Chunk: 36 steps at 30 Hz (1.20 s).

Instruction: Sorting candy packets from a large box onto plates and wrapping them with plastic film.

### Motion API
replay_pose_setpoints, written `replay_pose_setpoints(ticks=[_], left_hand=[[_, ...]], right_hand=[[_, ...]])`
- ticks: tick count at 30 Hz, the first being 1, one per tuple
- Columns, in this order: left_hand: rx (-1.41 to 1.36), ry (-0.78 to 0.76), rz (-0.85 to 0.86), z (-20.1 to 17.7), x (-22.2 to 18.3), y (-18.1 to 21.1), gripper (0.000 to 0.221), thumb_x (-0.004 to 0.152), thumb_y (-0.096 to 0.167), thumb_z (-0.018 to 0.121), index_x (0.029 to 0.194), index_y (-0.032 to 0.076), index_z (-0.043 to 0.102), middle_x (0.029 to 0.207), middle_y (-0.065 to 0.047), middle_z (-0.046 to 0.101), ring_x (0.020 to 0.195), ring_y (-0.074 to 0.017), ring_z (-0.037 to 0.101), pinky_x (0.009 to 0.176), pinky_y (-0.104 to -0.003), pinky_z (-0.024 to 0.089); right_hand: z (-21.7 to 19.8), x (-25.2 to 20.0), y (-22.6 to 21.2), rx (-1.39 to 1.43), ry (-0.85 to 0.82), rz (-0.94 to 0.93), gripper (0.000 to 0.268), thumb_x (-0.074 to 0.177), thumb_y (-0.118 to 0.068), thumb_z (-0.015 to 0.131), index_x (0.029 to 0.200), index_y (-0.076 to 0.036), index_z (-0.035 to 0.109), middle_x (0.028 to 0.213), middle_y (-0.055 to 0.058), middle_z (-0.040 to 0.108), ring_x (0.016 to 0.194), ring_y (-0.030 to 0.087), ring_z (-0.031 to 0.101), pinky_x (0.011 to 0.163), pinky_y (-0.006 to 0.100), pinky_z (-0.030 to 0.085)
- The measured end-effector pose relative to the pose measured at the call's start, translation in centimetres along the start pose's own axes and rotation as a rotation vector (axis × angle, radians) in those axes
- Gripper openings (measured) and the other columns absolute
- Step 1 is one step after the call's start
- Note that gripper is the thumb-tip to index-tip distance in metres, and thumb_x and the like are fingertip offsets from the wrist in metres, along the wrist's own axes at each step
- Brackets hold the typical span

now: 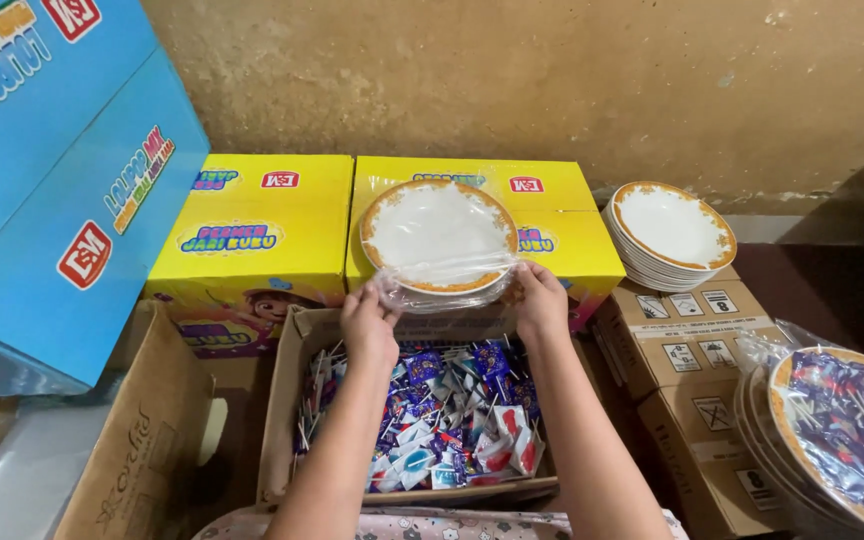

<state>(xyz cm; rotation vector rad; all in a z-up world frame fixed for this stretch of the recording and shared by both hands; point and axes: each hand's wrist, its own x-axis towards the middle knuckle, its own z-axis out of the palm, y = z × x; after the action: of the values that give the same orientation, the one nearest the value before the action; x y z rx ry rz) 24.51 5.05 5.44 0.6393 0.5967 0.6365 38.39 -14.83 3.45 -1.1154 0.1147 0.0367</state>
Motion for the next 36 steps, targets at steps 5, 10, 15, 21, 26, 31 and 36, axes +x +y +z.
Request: replay_pose_setpoints(ticks=[5,10,15,21,26,31,36], left_hand=[[-0.117,-0.015,0.062,-0.7,1.2,0.3,0.002,0.104,0.015,0.057,0.102,0.015,0.058,0.082,0.004,0.049,0.084,-0.0090,0.056,0.077,-0.020,0.051],[-0.162,0.094,0.083,-0.6,3.5,0.4,0.006,0.099,0.023,0.059,0.094,0.024,0.062,0.065,0.011,0.039,0.063,-0.0020,0.045,0.065,-0.012,0.048],[0.994,-0.067,0.662,0.3,3.2,2.4,0.047,0.101,0.041,0.062,0.138,0.017,0.046,0.130,-0.008,0.041,0.129,-0.0299,0.039,0.108,-0.048,0.035],[1.714,-0.499,1.407,5.5,-1.0,4.2,0.039,0.069,0.030,0.090,0.100,0.015,0.071,0.108,-0.006,0.058,0.119,-0.0297,0.046,0.109,-0.063,0.023],[1.594,-0.364,1.618,8.7,0.0,6.1,0.009,0.080,0.013,0.077,0.083,0.012,0.068,0.083,-0.002,0.058,0.103,-0.0232,0.055,0.106,-0.062,0.026],[1.561,-0.362,1.498,6.6,-2.6,6.4,0.024,0.078,0.015,0.081,0.097,0.017,0.067,0.095,0.002,0.059,0.114,-0.0225,0.052,0.108,-0.060,0.027],[1.289,-0.539,1.660,-1.1,-4.2,2.3,0.026,0.100,0.022,0.054,0.126,0.022,0.062,0.108,-0.005,0.054,0.110,-0.0295,0.054,0.102,-0.049,0.040]], right_hand=[[-1.1,1.1,-1.0,0.102,-0.053,0.158,0.023,0.101,-0.014,0.058,0.123,-0.017,0.055,0.093,0.002,0.060,0.078,0.015,0.058,0.074,0.036,0.048],[-3.8,8.8,5.0,0.286,0.006,0.224,0.026,0.094,-0.008,0.061,0.119,-0.012,0.055,0.095,0.011,0.059,0.078,0.023,0.060,0.074,0.045,0.053],[-0.3,2.7,-1.6,0.064,-0.003,0.136,0.042,0.095,-0.023,0.061,0.133,-0.008,0.052,0.110,0.016,0.060,0.088,0.029,0.064,0.070,0.045,0.055],[0.0,-1.2,-3.6,-0.126,0.011,-0.056,0.045,0.101,-0.026,0.059,0.139,-0.008,0.043,0.116,0.015,0.046,0.080,0.021,0.059,0.060,0.032,0.059],[-2.3,-5.9,-2.1,-0.242,0.053,-0.245,0.028,0.099,-0.016,0.059,0.124,-0.003,0.057,0.105,0.010,0.054,0.084,0.017,0.063,0.071,0.028,0.059],[-4.8,-7.9,0.4,-0.439,-0.020,-0.220,0.015,0.095,-0.011,0.060,0.106,-0.008,0.069,0.069,0.009,0.066,0.071,0.015,0.062,0.069,0.027,0.054],[-5.8,-7.2,4.1,-1.229,-0.367,-0.174,0.022,0.089,-0.024,0.066,0.104,-0.030,0.080,0.090,0.001,0.080,0.096,0.025,0.075,0.085,0.039,0.059]])
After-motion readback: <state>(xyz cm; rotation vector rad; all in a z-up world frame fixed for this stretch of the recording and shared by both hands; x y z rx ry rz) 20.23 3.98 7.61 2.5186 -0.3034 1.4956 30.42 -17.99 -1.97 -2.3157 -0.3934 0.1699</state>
